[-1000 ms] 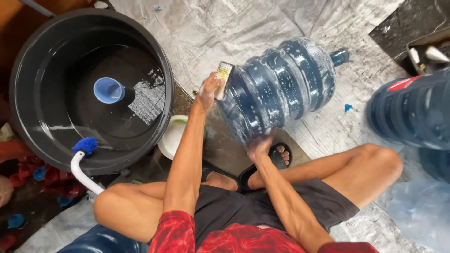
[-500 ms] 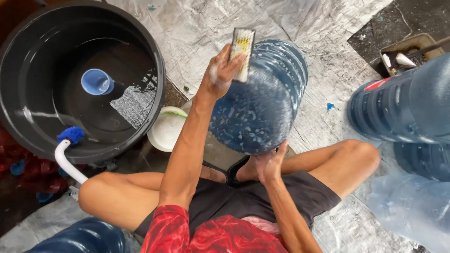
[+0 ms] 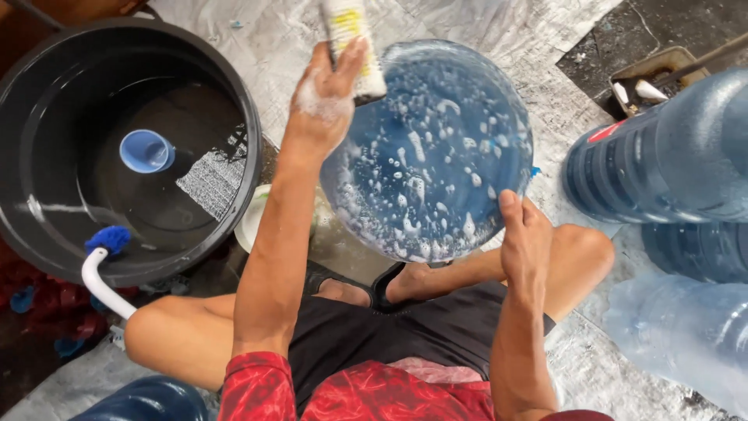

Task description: The person scrubs the exterior of a large blue water dispenser bottle with a soapy sponge, rinses it with water from a bucket, and then fills the bottle using a white hose. The person handles the bottle, sponge, cup, and hose during the process.

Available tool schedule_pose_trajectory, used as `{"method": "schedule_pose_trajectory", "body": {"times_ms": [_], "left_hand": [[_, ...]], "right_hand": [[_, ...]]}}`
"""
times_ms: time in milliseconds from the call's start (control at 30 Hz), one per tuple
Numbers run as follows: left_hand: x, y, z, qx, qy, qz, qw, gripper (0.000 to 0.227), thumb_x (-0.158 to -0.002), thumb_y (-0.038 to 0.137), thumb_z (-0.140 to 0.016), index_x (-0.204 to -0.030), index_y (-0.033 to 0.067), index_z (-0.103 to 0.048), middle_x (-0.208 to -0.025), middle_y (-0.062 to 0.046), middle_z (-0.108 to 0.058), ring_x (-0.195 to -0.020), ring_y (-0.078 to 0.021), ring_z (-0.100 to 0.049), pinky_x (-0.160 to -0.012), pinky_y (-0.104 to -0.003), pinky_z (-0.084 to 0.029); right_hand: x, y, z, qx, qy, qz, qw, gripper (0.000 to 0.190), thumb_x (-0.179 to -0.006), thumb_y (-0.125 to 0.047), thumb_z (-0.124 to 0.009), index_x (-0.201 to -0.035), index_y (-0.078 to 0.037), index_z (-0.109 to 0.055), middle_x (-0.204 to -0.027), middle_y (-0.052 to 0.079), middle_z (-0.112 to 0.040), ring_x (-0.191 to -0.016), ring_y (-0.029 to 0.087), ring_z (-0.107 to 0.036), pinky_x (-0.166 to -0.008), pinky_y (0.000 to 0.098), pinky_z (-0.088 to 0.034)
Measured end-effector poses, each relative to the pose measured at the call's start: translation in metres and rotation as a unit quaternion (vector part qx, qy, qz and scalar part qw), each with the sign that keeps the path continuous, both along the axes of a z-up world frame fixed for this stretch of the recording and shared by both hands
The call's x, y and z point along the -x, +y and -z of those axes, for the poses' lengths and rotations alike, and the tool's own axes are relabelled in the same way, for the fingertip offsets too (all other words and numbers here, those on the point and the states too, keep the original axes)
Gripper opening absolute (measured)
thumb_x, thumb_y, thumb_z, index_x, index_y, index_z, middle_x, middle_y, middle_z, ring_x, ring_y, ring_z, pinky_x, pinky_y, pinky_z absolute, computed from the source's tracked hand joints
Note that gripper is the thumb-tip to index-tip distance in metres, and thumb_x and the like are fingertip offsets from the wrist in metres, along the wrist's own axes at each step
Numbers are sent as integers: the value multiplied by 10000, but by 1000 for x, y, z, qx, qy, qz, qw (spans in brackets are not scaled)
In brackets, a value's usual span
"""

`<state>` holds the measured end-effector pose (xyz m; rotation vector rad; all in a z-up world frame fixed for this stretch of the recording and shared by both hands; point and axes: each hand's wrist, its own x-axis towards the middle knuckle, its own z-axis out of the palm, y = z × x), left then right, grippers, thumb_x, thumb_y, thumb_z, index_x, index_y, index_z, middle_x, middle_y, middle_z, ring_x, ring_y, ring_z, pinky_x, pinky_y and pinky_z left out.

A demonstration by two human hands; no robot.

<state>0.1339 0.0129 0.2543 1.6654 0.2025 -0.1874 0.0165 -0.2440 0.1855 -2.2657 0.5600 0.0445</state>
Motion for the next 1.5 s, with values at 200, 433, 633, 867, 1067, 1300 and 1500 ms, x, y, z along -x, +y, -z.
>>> {"method": "schedule_pose_trajectory", "body": {"times_ms": [200, 433, 633, 867, 1067, 1300, 1500], "left_hand": [[-2, 3, 19, 95, -125, -50, 986, 455, -849, 448, -541, -1094, 76, -451, -1187, -119, -597, -1073, -180, -556, -942, -328, -442], [-10, 27, 47, 130, -331, 23, 934, 260, -982, 289, -534, -1072, 93, -389, -1035, -47, -483, -958, -120, -454, -882, -277, -429], [13, 15, 23, -151, -339, -77, 925, 441, -967, 460, -410, -1069, 39, -326, -738, -43, -500, -569, -105, -408, -396, -239, -314], [33, 42, 60, 282, -280, -235, 887, 440, -924, 254, -613, -1290, 125, -406, -1171, -214, -629, -985, -299, -652, -730, -336, -592], [112, 135, 166, -133, -18, -150, 980, 302, -841, 197, -639, -1055, 5, -546, -965, -271, -623, -895, -364, -614, -792, -481, -525], [123, 164, 397, -421, 316, 121, 841, 579, -778, 324, -521, -1353, 263, -489, -1213, -134, -630, -1133, -338, -589, -975, -487, -457], [108, 136, 390, -391, 373, 184, 821, 625, -870, 406, -411, -1369, 33, -460, -1363, -272, -475, -1266, -419, -452, -1065, -535, -344]], "right_hand": [[-26, 39, -2, -386, -194, 22, 902, 552, -832, -412, -504, -1248, -50, -523, -1153, 75, -607, -1086, 207, -589, -925, 351, -496], [-58, 44, -12, -510, -193, -35, 838, 777, -764, -530, -607, -1343, -63, -383, -1264, 144, -531, -1150, 284, -562, -941, 416, -524], [-92, 39, -14, -464, -235, -24, 854, 359, -833, -493, -564, -867, -172, -408, -866, -22, -474, -823, 92, -512, -762, 289, -492], [-78, 60, 7, -482, -217, 11, 849, 706, -705, -383, -646, -1294, -68, -416, -1145, 109, -569, -1032, 256, -582, -852, 382, -518], [-83, 28, 51, -483, -216, -6, 848, 638, -827, -487, -584, -1324, -107, -462, -1115, 239, -565, -965, 347, -586, -864, 524, -505], [-80, 27, 47, -494, -195, 1, 847, 636, -817, -502, -599, -1291, -96, -471, -1086, 209, -575, -956, 320, -602, -891, 520, -518], [-88, 10, 45, -401, -201, -32, 893, 869, -927, -446, -658, -1450, 43, -165, -1418, 369, -174, -1300, 473, -266, -1074, 595, -232]]}}
